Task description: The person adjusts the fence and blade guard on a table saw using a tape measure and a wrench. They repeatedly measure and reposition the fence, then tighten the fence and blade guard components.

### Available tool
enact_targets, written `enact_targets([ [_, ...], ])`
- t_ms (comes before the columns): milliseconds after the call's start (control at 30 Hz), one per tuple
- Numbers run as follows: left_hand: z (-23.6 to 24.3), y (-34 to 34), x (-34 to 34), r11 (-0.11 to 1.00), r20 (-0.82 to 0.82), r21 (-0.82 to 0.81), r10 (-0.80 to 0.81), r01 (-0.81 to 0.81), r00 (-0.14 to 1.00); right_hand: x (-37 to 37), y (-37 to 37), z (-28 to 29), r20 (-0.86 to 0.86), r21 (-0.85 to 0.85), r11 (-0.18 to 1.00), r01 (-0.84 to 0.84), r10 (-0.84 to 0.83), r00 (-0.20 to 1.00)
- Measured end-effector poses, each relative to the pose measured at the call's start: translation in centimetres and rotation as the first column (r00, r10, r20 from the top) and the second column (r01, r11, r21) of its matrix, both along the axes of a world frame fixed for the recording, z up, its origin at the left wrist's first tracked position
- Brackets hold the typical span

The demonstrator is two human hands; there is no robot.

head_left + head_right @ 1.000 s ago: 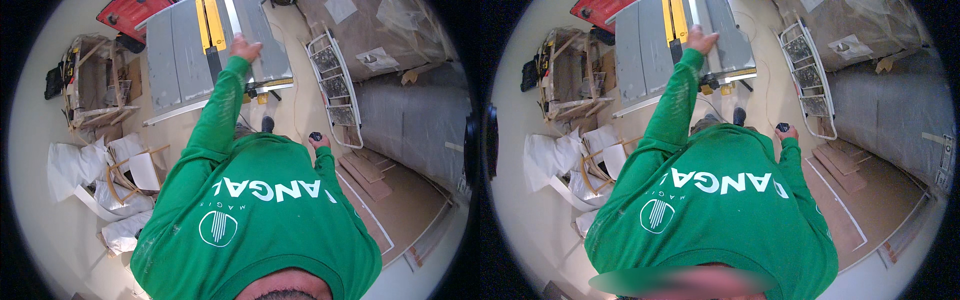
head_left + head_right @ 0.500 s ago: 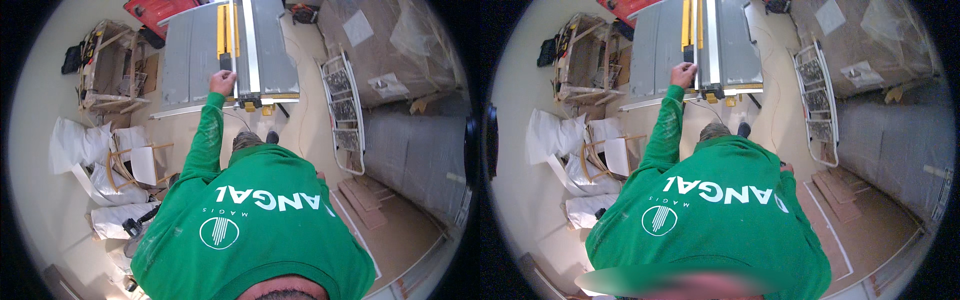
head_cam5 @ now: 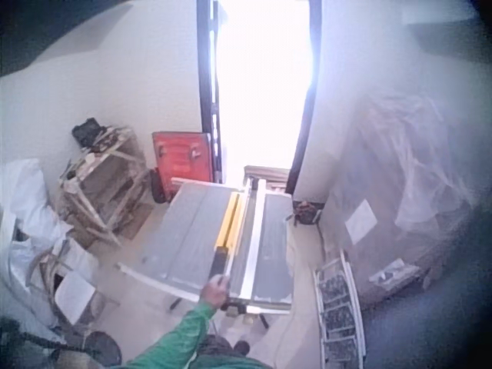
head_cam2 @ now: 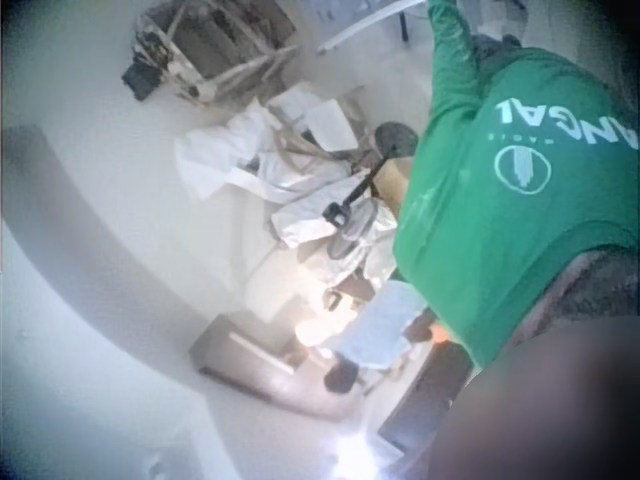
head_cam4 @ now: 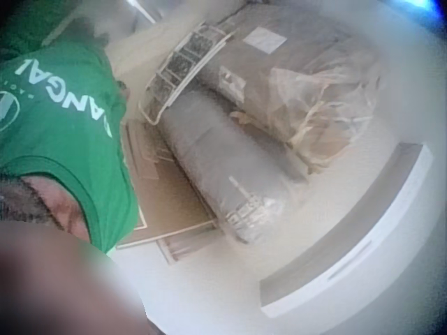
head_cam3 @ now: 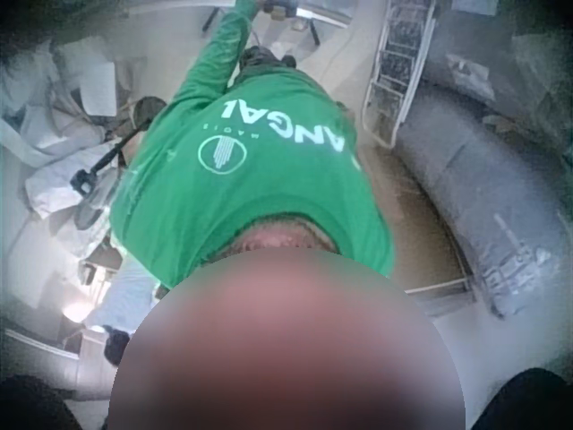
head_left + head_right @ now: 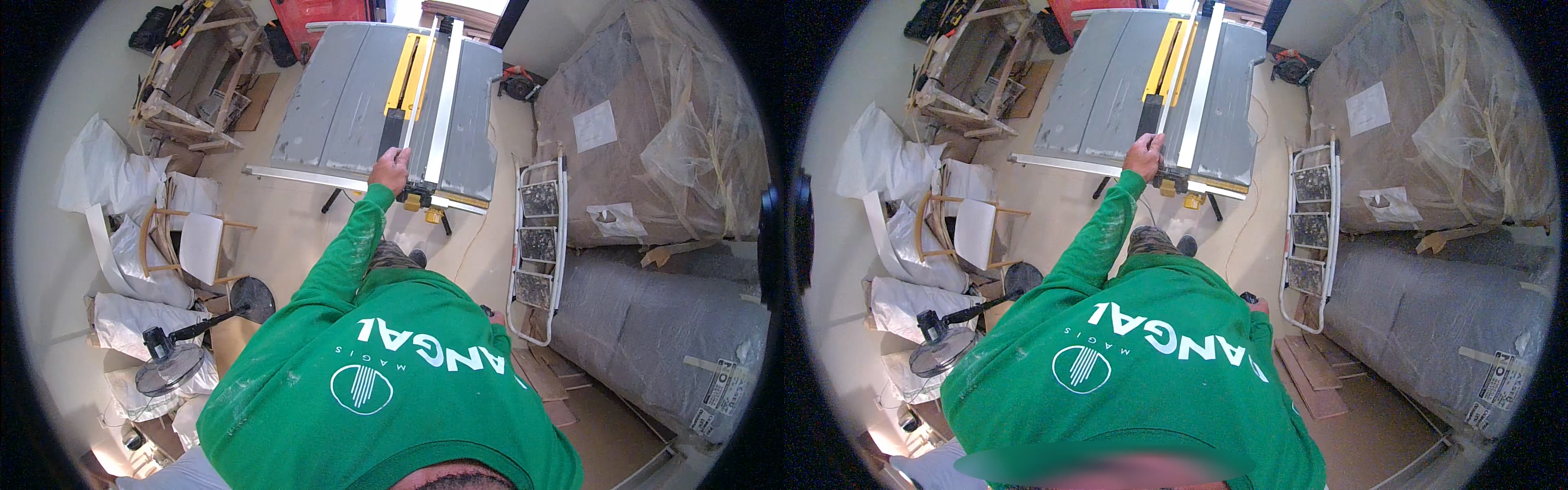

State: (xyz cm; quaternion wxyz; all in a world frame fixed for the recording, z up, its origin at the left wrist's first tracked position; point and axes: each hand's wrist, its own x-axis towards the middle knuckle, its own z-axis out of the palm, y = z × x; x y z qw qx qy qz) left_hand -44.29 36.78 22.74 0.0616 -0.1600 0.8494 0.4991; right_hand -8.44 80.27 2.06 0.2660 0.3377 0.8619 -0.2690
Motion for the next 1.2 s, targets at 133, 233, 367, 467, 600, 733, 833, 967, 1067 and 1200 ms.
enact_targets([
  [133, 0.1, 0.3, 0.1, 0.999, -0.027, 0.002, 0.039, -0.039, 0.999, -0.8, -0.4, 0.6, 0.004, 0.039, 0.999, 0.03, -0.03, 1.0],
  [233, 0.1, 0.2, 0.0, 0.999, -0.053, 0.027, 0.027, -0.025, 0.998, -0.6, -1.4, 0.5, 0.017, 0.01, 0.996, 0.088, -0.088, 0.996],
  [367, 0.1, -0.6, -0.3, 0.996, -0.103, 0.073, -0.046, 0.054, 0.994, 0.3, -3.5, -0.4, 0.122, -0.011, 0.99, 0.143, -0.14, 0.983],
  [467, 0.6, -1.0, -0.4, 0.993, -0.119, 0.005, -0.117, 0.119, 0.986, 1.3, -5.4, -1.1, 0.112, -0.104, 0.97, 0.221, -0.21, 0.971],
  [600, 3.1, -0.2, -0.8, 0.91, -0.351, -0.409, -0.226, 0.069, 0.909, 3.7, -9.1, -2.1, 0.169, -0.109, 0.935, 0.338, -0.318, 0.933],
  [733, 6.3, 2.5, -2.2, 0.851, -0.344, -0.51, -0.337, 0.127, 0.876, 8.2, -12.6, -3.3, 0.214, -0.175, 0.89, 0.421, -0.384, 0.898],
  [833, 7.2, 5.0, -3.6, 0.855, -0.238, -0.478, -0.345, 0.2, 0.908, 11.9, -14.9, -4.5, 0.269, -0.198, 0.852, 0.485, -0.428, 0.863],
  [967, 6.0, 7.4, -6.3, 0.758, -0.125, -0.59, -0.425, 0.277, 0.897, 15.6, -17.1, -4.7, 0.199, -0.326, 0.762, 0.56, -0.523, 0.828],
  [1067, 5.2, 8.1, -8.3, 0.729, -0.014, -0.606, -0.41, 0.318, 0.912, 16.8, -18.0, -3.7, 0.19, -0.338, 0.703, 0.625, -0.6, 0.777],
  [1200, 5.2, 9.2, -10.8, 0.642, 0.092, -0.703, -0.345, 0.306, 0.934, 16.5, -18.2, -2.5, 0.267, -0.301, 0.667, 0.682, -0.627, 0.732],
])
